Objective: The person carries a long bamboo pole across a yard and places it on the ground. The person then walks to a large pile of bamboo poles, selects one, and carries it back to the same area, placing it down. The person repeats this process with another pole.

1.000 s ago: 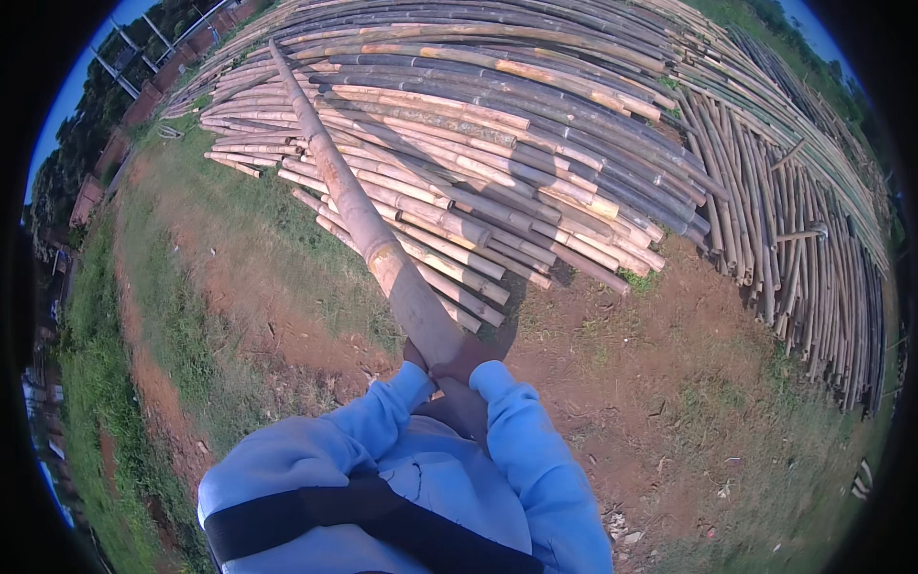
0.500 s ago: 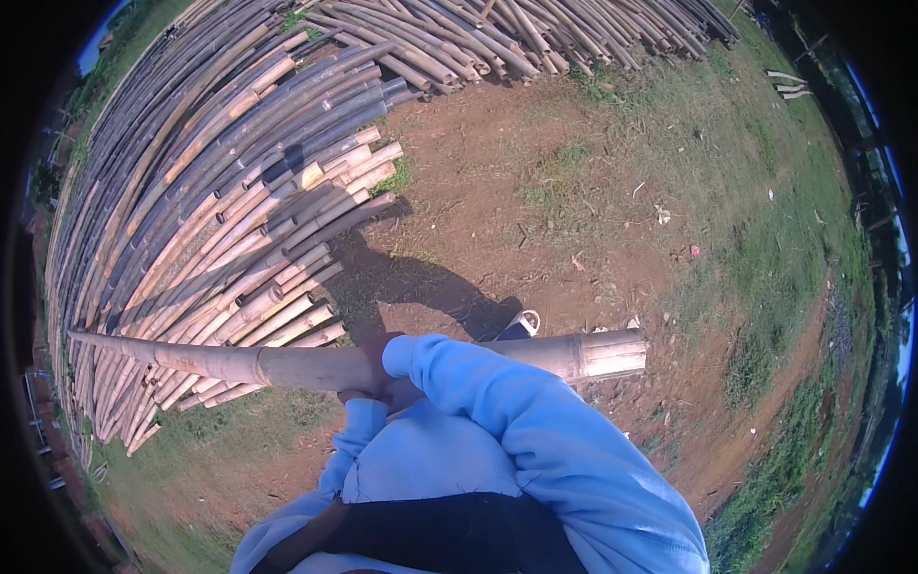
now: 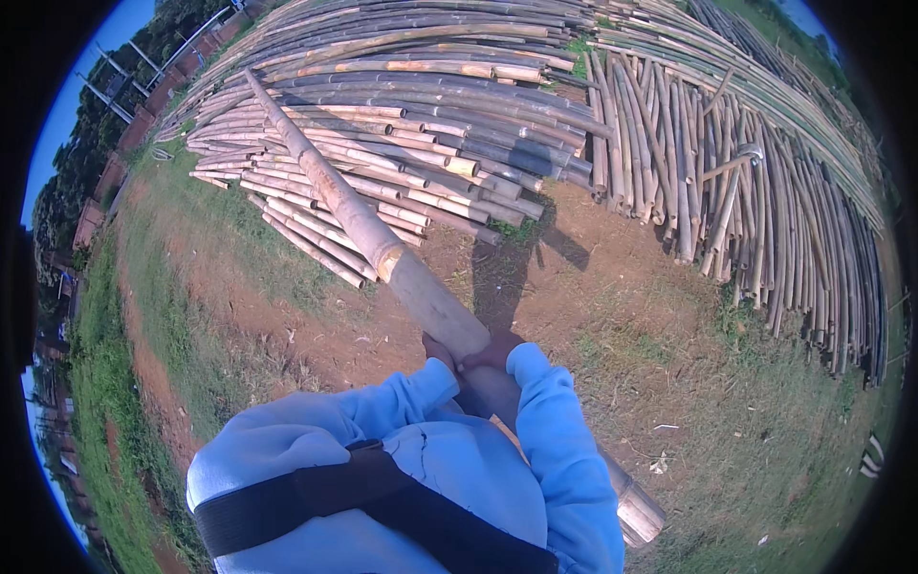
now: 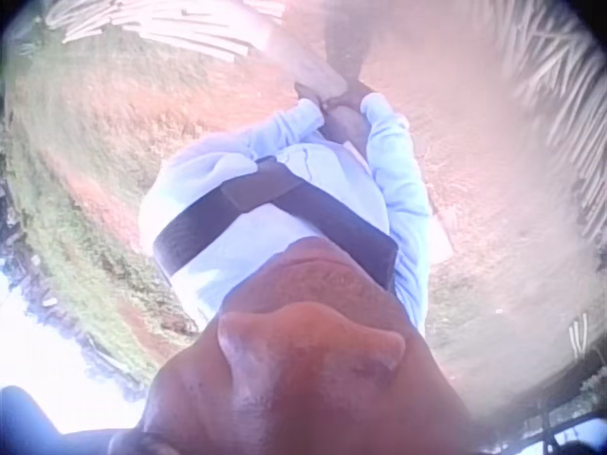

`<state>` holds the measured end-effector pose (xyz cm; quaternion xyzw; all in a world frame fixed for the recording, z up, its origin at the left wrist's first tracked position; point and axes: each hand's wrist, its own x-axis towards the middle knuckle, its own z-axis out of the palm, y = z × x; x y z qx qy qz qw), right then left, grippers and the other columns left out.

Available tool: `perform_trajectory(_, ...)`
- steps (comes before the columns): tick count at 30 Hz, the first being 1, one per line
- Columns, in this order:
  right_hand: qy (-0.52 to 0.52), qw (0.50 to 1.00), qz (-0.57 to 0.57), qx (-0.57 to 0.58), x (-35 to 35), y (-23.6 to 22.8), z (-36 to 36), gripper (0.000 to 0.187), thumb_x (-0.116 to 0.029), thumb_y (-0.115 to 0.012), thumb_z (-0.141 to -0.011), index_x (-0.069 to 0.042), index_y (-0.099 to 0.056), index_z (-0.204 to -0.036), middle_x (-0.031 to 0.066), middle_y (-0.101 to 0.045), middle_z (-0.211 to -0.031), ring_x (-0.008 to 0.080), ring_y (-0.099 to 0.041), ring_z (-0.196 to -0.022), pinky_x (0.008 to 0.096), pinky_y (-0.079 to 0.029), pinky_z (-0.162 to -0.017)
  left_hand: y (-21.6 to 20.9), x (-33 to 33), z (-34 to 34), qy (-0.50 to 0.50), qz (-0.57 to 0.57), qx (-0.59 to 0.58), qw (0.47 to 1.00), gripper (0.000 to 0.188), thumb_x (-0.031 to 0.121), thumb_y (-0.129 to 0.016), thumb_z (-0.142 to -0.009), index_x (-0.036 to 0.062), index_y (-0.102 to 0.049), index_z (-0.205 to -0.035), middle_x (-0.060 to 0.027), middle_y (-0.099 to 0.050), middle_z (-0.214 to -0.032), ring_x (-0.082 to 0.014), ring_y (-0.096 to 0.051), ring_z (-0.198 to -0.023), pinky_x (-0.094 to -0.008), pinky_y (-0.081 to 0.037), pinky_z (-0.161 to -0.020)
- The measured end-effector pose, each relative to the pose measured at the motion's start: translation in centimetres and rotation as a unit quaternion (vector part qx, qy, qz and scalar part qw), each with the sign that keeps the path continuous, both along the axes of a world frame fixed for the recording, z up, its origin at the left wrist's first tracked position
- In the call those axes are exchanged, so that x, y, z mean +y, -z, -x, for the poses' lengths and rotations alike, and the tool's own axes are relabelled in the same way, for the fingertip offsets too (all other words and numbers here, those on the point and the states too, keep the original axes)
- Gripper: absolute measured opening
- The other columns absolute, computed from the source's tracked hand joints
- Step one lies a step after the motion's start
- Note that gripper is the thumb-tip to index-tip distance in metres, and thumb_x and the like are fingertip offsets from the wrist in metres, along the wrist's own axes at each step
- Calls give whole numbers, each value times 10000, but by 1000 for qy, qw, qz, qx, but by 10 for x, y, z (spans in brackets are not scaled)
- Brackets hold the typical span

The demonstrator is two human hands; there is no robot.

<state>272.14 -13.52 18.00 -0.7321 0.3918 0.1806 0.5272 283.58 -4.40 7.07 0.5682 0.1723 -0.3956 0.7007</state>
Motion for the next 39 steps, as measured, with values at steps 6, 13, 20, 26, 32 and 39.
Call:
perform_trajectory(6,16,999,8,-50,-49,33,73,892,-517,-759,-445,2,-537,-1137,221,-581,-1079,333,-577,-968,363,-449,-848,3,-58,78,-28,26,25,999,645,532,-163,-886,54,-453,-1209,-162,-556,-1118,-324,-568,-982,-439,-462,-871)
perform_trajectory(13,-23,999,9,-25,-112,49,185,913,-492,-765,-440,-1,-501,-1163,212,-565,-1112,320,-567,-989,365,-440,-868,-2,-106,202,-2,17,54,998,682,614,-350,-828,66,-442,-1225,-157,-570,-1076,-313,-583,-937,-419,-494,-812)
perform_trajectory(20,-22,1000,-4,9,-119,63,304,949,-524,-752,-441,14,-467,-1169,221,-568,-1091,350,-568,-974,368,-446,-863,-19,-111,310,104,-81,141,981,801,613,-532,-755,-41,-437,-1207,-181,-572,-1047,-279,-611,-865,-367,-530,-667)
perform_trajectory(26,-10,1000,-12,-11,-124,64,382,927,-541,-738,-460,28,-482,-1145,230,-567,-1095,345,-568,-988,371,-455,-849,-26,-129,400,43,-207,45,976,864,624,-557,-722,-105,-447,-1172,-215,-582,-1011,-291,-618,-854,-371,-527,-715)
perform_trajectory(32,-40,998,-30,-27,-134,45,505,997,-626,-691,-473,36,-473,-1186,231,-537,-1153,336,-565,-1018,365,-457,-859,-41,-134,516,89,-162,47,982,779,589,-566,-733,-71,-468,-1135,-204,-599,-945,-298,-633,-745,-372,-543,-623)
perform_trajectory(39,-20,998,3,-55,-122,30,670,941,-531,-740,-471,57,-491,-1163,254,-549,-1116,342,-558,-1012,363,-442,-873,-58,-120,680,101,-61,37,992,761,606,-555,-730,-41,-482,-1124,-169,-603,-912,-285,-614,-714,-355,-519,-590)
